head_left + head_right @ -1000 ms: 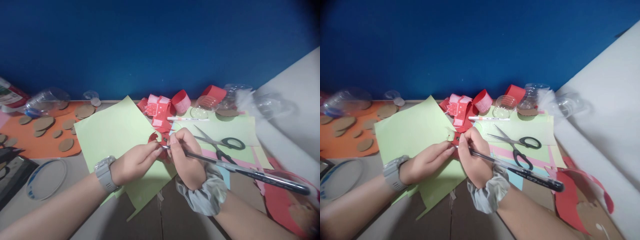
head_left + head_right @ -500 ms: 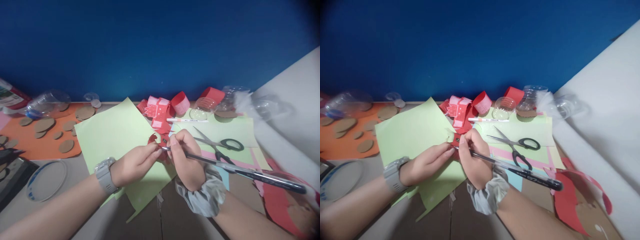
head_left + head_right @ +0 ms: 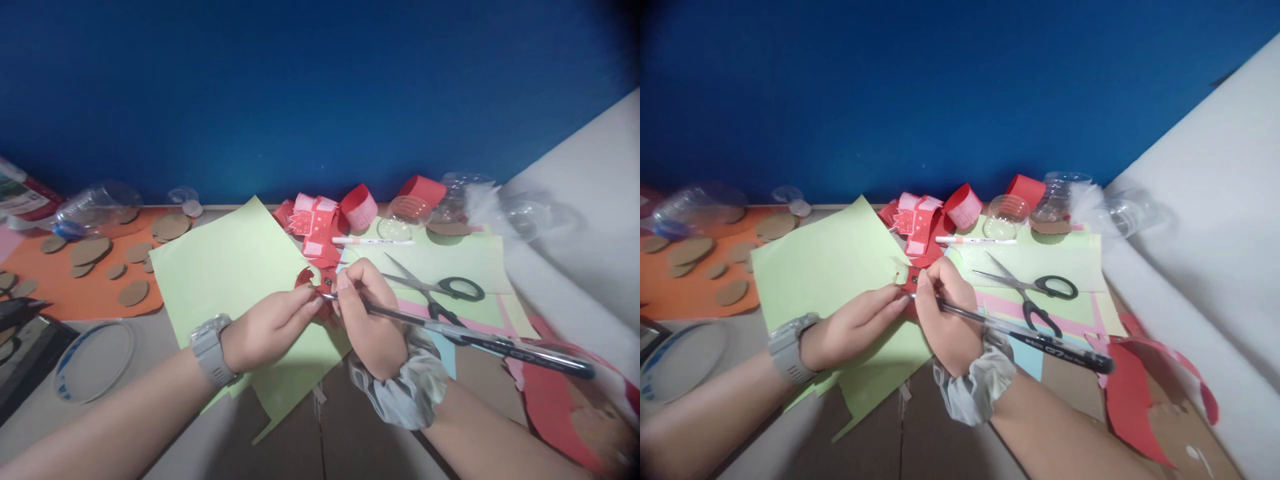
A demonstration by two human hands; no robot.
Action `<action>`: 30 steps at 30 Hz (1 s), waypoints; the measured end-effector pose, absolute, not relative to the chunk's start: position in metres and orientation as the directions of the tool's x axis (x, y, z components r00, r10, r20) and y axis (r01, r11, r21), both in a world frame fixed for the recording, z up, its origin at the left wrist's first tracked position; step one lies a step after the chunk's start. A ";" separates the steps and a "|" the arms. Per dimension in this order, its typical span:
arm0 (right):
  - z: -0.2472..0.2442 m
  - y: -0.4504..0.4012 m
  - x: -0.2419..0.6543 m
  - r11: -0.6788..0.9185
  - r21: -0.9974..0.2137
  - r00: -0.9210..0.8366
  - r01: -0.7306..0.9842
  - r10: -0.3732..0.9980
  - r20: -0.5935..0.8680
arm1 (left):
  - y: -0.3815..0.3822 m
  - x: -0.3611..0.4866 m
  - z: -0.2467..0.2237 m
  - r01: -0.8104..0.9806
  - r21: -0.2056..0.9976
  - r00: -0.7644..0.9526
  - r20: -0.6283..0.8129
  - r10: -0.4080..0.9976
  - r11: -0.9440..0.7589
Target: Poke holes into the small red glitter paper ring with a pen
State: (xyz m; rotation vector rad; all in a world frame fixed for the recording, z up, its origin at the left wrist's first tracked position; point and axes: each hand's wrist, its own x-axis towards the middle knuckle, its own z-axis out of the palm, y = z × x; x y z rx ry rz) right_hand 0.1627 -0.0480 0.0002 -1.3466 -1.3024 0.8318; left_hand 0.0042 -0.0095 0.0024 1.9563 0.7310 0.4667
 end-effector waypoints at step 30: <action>0.001 -0.052 0.160 0.245 -0.951 0.162 0.190 0.947 0.276 | -0.010 0.004 0.003 0.318 0.879 0.750 -0.003 0.662 -0.356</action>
